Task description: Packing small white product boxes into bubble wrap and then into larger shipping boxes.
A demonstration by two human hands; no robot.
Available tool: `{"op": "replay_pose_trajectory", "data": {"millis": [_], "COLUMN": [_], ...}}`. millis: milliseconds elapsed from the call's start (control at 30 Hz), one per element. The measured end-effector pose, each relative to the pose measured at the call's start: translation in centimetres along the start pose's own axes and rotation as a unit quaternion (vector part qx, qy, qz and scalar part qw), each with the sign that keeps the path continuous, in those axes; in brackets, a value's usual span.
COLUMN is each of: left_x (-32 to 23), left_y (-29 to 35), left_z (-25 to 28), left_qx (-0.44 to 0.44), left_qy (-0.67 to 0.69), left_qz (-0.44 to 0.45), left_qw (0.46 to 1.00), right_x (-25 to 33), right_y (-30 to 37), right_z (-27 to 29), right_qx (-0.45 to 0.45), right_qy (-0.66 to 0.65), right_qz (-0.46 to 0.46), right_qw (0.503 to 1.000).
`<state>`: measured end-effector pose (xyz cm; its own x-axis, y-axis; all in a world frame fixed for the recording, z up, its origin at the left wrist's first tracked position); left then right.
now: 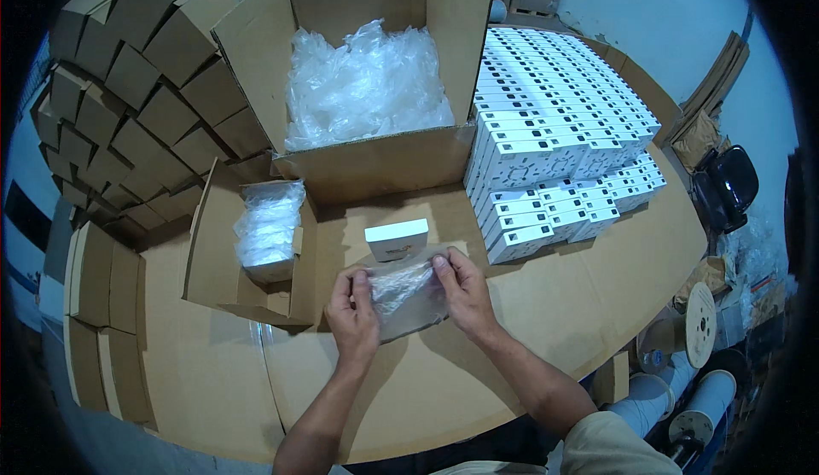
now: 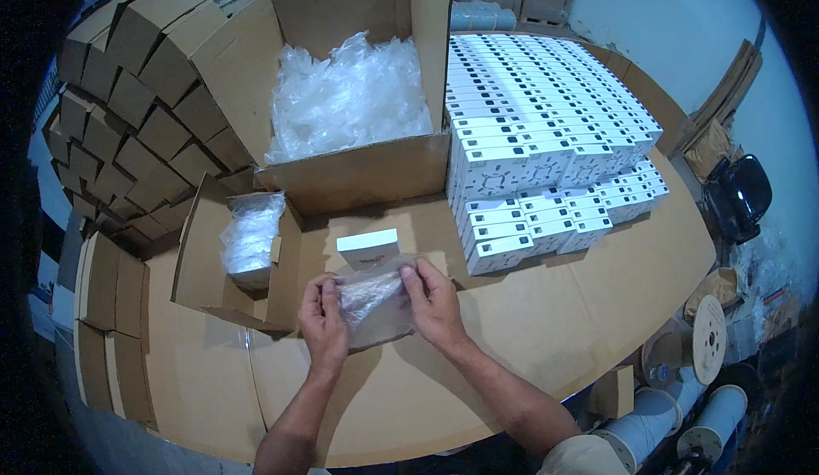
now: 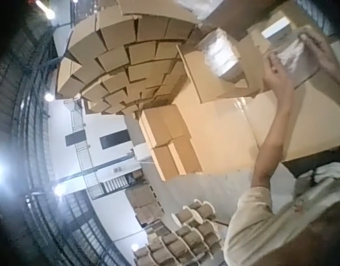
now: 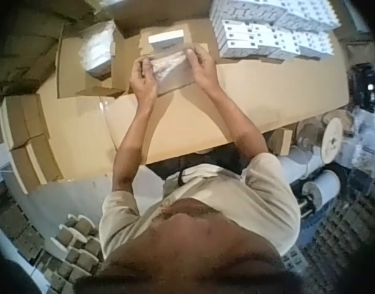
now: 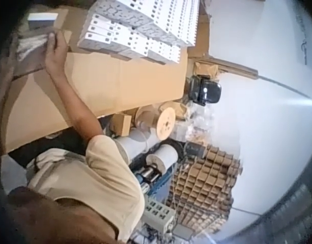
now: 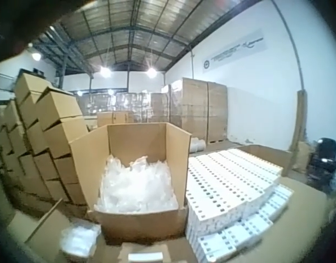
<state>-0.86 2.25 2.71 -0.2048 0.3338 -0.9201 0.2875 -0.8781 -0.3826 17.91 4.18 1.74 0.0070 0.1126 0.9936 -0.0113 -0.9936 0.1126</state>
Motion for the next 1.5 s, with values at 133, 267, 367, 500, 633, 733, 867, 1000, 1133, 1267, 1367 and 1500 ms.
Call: {"op": "replay_pose_trajectory", "data": {"millis": [133, 267, 367, 500, 633, 733, 867, 1000, 1133, 1267, 1367, 1500], "left_x": [-1.4, -1.3, -0.9, 1.5, 0.1, -0.1, -0.2, 0.1, 0.0, -0.2, 0.4, 0.0], "left_y": [0.8, -0.1, -0.2, 1.2, 1.4, 1.5, 1.2, 0.7, 0.3, 0.4, 0.6, 0.6], "left_z": [-0.7, 0.2, 0.2, -0.2, -1.6, -1.5, -1.3, -0.9, -0.7, -1.0, -0.9, -1.4], "left_qx": [0.055, -0.013, 0.007, 0.023, 0.036, 0.057, 0.064, 0.081, 0.107, 0.122, 0.132, 0.138], "left_qy": [-0.062, -0.08, -0.034, 0.028, -0.018, -0.026, -0.024, -0.019, -0.036, -0.041, -0.044, -0.019], "left_qz": [-0.015, -0.102, 0.004, 0.051, -0.009, 0.001, 0.01, 0.002, -0.015, -0.063, -0.04, -0.009], "left_qw": [0.996, 0.992, 0.999, 0.998, 0.999, 0.998, 0.998, 0.997, 0.994, 0.99, 0.989, 0.99], "right_x": [0.1, 1.8, 2.1, 1.5, 1.0, -0.4, 0.1, 4.3, 5.5, 5.6, 5.0, 5.0], "right_y": [0.2, 1.6, 1.8, 1.6, 1.2, 0.3, 0.3, 1.5, 2.2, 2.1, 1.9, 2.0], "right_z": [0.5, -0.4, -0.2, 0.1, -0.3, 1.0, 1.9, 2.4, 1.2, 0.7, 0.8, 0.9], "right_qx": [-0.1, -0.131, -0.155, -0.147, -0.122, -0.107, -0.158, -0.17, -0.128, -0.109, -0.102, -0.104], "right_qy": [0.102, 0.166, 0.151, 0.152, 0.088, -0.009, -0.006, 0.089, 0.266, 0.271, 0.267, 0.265], "right_qz": [0.077, 0.122, 0.126, 0.104, 0.093, 0.024, 0.068, 0.274, 0.347, 0.328, 0.333, 0.334], "right_qw": [0.987, 0.97, 0.968, 0.972, 0.984, 0.994, 0.985, 0.942, 0.89, 0.899, 0.899, 0.899]}}
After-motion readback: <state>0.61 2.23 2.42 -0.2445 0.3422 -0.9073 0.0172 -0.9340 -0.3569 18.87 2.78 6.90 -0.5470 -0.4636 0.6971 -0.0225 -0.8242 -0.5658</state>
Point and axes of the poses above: each hand's wrist, its own y-axis away from the middle knuckle, its own z-axis out of the back of the hand, x = y × z, the point moved 6 cm from there along -y, towards the middle knuckle, and after that the axes turned 9 degrees about -z, right-handed, at the moved point
